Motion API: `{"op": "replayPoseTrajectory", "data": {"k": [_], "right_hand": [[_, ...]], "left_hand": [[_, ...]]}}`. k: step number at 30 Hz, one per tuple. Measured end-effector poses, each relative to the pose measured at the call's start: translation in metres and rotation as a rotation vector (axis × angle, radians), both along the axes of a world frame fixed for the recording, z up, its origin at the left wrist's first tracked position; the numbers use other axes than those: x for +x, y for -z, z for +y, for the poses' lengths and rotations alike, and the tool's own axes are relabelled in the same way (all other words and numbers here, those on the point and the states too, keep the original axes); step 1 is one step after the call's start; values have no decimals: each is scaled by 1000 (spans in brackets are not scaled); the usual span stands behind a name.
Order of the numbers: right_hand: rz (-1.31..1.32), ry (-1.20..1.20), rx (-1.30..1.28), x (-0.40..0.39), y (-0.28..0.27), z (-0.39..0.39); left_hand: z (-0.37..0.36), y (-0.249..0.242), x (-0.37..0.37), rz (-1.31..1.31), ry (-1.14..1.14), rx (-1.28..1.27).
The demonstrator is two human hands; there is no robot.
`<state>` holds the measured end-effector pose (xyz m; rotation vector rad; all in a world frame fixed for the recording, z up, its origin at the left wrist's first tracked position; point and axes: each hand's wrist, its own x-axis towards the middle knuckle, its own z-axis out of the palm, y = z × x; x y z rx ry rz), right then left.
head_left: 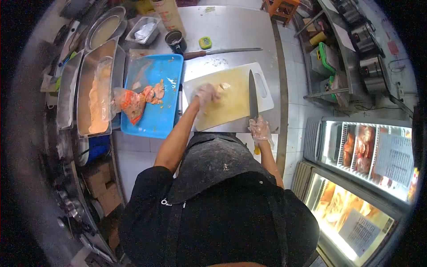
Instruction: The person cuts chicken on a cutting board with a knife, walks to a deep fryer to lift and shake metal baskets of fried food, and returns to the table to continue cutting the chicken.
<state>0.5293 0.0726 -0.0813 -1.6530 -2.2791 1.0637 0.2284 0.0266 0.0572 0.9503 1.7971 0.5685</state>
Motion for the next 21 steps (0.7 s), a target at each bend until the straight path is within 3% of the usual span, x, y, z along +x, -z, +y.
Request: {"op": "replayPoseTrajectory", "data": {"k": [1, 3, 4, 6, 9, 12, 15, 17, 19, 21], "right_hand": [[39, 38, -29, 2, 0, -1], [-261, -128, 83, -20, -79, -11], [-263, -115, 85, -22, -67, -9], [-172, -430, 150, -29, -30, -9], [-254, -225, -39, -83, -74, -22], [-173, -320, 18, -79, -52, -15], [-243, -264, 82, -47, -54, -6], [-269, -210, -7, -30, -54, 0], [-244, -317, 77, -41, -104, -1], [-207, -347, 93, -57, -109, 3]], "left_hand": [[-3, 12, 7, -1, 8, 0], [-6, 58, 22, 66, -182, -102], [-4, 76, 23, 65, -170, -98], [-11, 105, 20, 162, -139, 24], [-15, 82, 23, 216, -89, 7], [-19, 73, 29, 340, -61, 16], [-22, 69, 29, 416, 98, 41], [-21, 60, 42, 459, 59, 15], [-18, 51, 48, 509, 38, -1], [-14, 50, 51, 784, 22, 122]]}}
